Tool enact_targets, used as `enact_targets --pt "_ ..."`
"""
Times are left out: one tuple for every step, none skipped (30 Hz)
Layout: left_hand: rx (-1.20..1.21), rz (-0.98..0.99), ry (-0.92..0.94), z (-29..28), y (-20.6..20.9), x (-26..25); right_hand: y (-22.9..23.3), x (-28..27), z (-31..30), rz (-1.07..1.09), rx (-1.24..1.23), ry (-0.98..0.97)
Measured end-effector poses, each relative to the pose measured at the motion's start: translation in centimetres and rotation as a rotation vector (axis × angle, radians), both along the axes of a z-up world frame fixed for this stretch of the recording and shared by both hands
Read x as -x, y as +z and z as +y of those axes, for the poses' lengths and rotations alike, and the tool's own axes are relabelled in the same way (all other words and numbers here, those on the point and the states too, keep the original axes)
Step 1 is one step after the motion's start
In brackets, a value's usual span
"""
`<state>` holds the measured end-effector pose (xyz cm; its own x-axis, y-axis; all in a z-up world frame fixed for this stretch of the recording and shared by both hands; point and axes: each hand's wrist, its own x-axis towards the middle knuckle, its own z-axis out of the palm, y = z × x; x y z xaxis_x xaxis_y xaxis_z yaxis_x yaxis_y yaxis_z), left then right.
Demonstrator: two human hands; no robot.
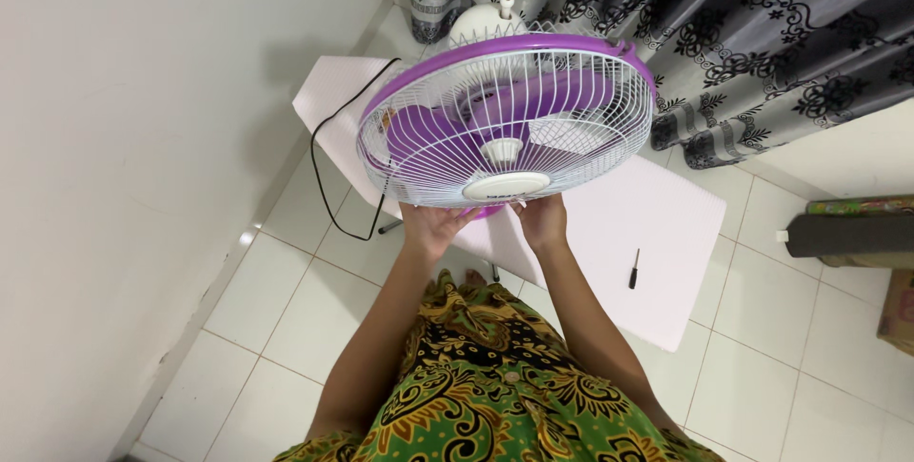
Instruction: The person reassembles a purple electric fan by attaching the inner and outer wire cages to the fan head and securing them with a screw. The person uses a screwdriver to tighten the screw at the back of the fan.
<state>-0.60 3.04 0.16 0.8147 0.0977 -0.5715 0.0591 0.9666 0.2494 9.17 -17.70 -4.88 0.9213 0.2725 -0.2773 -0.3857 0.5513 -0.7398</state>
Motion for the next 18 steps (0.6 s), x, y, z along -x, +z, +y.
enact_targets --pt "-0.029 -0.016 -0.015 0.2 0.3 0.1 0.0 0.1 -0.3 0.021 -0.035 0.022" --pt "-0.058 -0.033 -0.029 0.4 0.4 0.2 0.0 0.1 -0.5 0.043 -0.069 0.043" --pt "-0.087 -0.05 -0.045 0.5 0.5 0.1 0.1 0.1 -0.6 0.047 -0.069 0.05" --pt "-0.091 -0.046 -0.041 0.6 0.5 -0.1 0.3 0.0 -0.7 0.052 -0.068 0.057" --pt "-0.095 -0.043 -0.037 0.7 0.4 -0.3 0.6 0.0 -0.7 0.057 -0.067 0.066" --pt "-0.098 -0.04 -0.032 0.8 0.2 -0.6 0.8 0.1 -0.7 0.049 -0.042 0.074" --pt "-0.119 -0.036 -0.03 0.9 0.0 -0.8 1.1 0.1 -0.7 0.039 -0.016 0.082" --pt "-0.139 -0.032 -0.027 0.9 -0.3 -1.0 1.3 0.1 -0.6 0.029 0.01 0.091" --pt "-0.158 -0.026 -0.024 0.9 -0.7 -1.1 1.5 0.1 -0.6 0.048 0.037 0.081" --pt "-0.156 -0.02 -0.023 0.8 -1.0 -1.1 1.6 0.0 -0.6 0.066 0.063 0.07" --pt "-0.156 -0.013 -0.022 0.9 -1.3 -1.0 1.7 -0.1 -0.4 0.085 0.088 0.061" --pt "-0.156 -0.007 -0.021 1.0 -1.6 -1.0 1.6 -0.1 -0.3 0.096 0.116 0.058" --pt "-0.164 -0.023 -0.009 1.1 -1.8 -1.0 1.6 -0.2 -0.3 0.106 0.145 0.053" --pt "-0.171 -0.039 0.003 1.1 -2.0 -1.0 1.5 -0.2 -0.3 0.117 0.174 0.047" --pt "-0.179 -0.056 0.018 1.2 -2.1 -1.1 1.5 -0.3 -0.4 0.102 0.18 0.038" --pt "-0.194 -0.029 0.011 1.1 -2.1 -1.1 1.5 -0.3 -0.4 0.088 0.186 0.029" --pt "-0.21 -0.001 0.006 1.0 -2.1 -1.1 1.5 -0.3 -0.3 0.074 0.191 0.022" --pt "-0.226 0.027 0.001 1.0 -2.1 -1.1 1.5 -0.4 -0.3 0.09 0.197 0.02"
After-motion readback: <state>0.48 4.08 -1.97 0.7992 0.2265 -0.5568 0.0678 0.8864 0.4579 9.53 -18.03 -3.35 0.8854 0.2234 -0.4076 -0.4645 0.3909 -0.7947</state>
